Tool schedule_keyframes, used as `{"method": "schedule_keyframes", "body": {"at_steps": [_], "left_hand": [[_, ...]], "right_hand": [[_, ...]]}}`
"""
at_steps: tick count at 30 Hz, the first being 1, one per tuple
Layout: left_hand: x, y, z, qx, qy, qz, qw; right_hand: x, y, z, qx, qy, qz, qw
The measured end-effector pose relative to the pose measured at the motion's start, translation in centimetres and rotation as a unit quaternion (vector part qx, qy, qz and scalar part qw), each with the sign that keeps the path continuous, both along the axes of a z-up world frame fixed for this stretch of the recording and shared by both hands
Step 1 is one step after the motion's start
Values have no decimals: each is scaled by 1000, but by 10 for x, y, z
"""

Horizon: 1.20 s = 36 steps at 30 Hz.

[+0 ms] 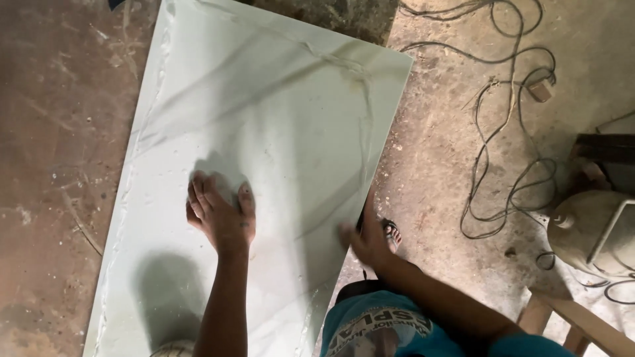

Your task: The person smooths a large, flat, white surface using a small black block and a white bucket. They repeatedly rub the surface with the block and occasionally dip it into the bucket, working across different sections of the board.

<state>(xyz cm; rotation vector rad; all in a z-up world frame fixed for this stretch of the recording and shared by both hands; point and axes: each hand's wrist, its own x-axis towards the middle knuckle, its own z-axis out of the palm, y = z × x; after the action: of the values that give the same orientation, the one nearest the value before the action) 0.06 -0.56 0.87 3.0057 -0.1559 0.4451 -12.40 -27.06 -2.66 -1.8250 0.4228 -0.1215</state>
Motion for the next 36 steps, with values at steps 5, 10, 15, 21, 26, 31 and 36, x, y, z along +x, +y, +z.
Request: {"method": "schedule_keyframes", "body": {"at_steps": [5,10,15,21,26,31,36], "left_hand": [[0,0,-1,-2,-3,-4,1000],[-1,-2,3,1,-12,-1,1000],[-2,-4,7,3,-10,3,1000],[-2,-5,7,-14,-6,4,1000],[-4,-14,21,-62,49,43,996],[0,-14,19,-61,15,33,997],[-1,-15,21,-61,-2,22,998]], "right_hand": [[55,-34,24,25,56,-7,998],[135,-105,-15,-20,-50,-43,998],[37,-21,5,7,-29,-40,999],[57,-50,-43,-31,-79,14,996],[179,-147,-29,8,-109,-27,994],[62,-27,-19,-7,-133,-25,991],[-27,20,-17,25,-7,110,994]]}}
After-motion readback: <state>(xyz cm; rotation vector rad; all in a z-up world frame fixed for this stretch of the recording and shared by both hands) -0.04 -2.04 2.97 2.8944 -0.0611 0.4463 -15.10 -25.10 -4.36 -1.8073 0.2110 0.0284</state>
